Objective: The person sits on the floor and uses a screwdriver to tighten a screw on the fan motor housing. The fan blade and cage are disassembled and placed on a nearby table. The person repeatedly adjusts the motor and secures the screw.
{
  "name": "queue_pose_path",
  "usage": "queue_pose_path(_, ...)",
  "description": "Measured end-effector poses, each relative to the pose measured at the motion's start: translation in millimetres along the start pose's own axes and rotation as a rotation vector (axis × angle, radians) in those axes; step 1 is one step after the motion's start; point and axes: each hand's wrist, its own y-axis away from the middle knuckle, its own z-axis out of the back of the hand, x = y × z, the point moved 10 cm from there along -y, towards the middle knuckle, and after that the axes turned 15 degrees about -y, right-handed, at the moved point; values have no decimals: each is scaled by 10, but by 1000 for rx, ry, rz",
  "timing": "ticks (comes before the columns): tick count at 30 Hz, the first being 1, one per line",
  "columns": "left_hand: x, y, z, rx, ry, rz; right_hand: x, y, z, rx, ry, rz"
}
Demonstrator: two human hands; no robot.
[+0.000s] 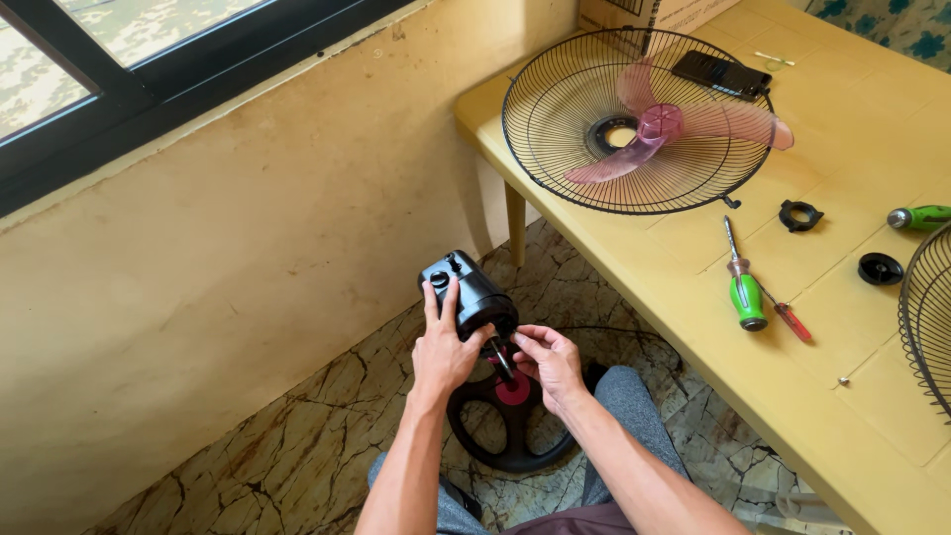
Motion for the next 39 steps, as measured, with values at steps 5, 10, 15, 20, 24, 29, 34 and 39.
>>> queue_pose_path(5, 26, -102, -3, 30, 11, 7, -79, -91, -146, 29, -53, -46)
queue_pose_path(10, 88, -193, -18, 47, 16, 24, -121, -162, -149, -31, -88, -76)
queue_pose_path(15, 185, -400, 31, 34, 20, 23, -107, -212, -249, -38, -72, -81)
queue_pose_path(20, 275, -572, -17, 69, 11, 38, -76, -295, -381, -19, -79, -82)
queue_pose_path(24, 323, -671, 2, 60, 5, 25, -79, -377, -491, -11, -79, -86)
queue_pose_path(29, 381, -783, 49, 43, 17, 9, -132, -475, -642, 6, -97, -85)
queue_pose_path(34, 408, -825, 98, 31, -3, -8, -177, -572, -785, 24, -114, -66)
queue_pose_path(39, 408, -793, 67, 77, -15, 25, -253, -600, -826, 11, -127, -46)
